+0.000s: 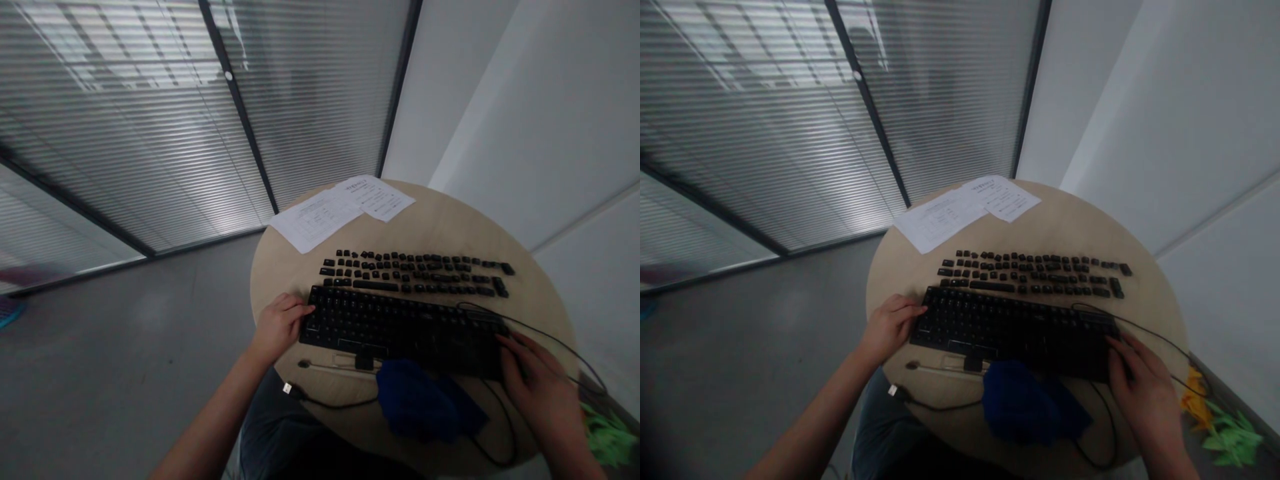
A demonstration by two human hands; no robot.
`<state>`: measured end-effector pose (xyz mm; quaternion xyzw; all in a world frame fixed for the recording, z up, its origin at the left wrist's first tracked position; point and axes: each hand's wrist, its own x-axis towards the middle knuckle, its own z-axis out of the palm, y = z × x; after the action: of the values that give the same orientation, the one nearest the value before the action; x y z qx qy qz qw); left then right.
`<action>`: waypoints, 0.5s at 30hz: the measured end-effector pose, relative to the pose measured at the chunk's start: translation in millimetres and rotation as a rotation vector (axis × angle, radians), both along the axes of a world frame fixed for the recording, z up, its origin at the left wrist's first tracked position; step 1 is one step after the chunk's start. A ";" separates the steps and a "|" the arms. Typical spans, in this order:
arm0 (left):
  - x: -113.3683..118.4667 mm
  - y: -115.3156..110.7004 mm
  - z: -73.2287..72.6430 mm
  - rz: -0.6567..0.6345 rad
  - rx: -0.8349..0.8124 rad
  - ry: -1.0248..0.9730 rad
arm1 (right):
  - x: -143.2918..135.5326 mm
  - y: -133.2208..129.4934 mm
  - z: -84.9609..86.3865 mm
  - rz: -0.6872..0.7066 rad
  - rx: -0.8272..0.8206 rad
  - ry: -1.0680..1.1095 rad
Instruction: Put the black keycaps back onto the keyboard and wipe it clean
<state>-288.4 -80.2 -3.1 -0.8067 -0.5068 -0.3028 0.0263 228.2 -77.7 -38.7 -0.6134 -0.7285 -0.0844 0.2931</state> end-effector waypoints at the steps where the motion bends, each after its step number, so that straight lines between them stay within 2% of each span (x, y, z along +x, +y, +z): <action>1: -0.2 -0.3 -0.4 0.000 0.001 0.000 | 0.2 0.2 -0.3 0.000 0.006 -0.006; 6: -1.9 -2.1 -5.5 0.007 0.026 -0.012 | 0.5 -2.4 -2.1 0.006 0.063 -0.017; 9: -2.5 -4.8 -8.6 0.021 0.055 -0.033 | -2.4 -3.4 4.7 -0.002 0.115 -0.032; 12: -1.9 -6.5 -10.0 0.040 0.074 -0.049 | -14.9 5.5 29.3 0.071 0.151 -0.035; 15: -1.0 -4.6 -11.2 0.038 0.069 -0.048 | -43.7 31.3 67.6 0.234 0.176 -0.054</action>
<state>-289.3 -84.9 -14.4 -0.7879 -0.5119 -0.3390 0.0477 184.5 -46.4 28.9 -0.4937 -0.7924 -0.1298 0.3339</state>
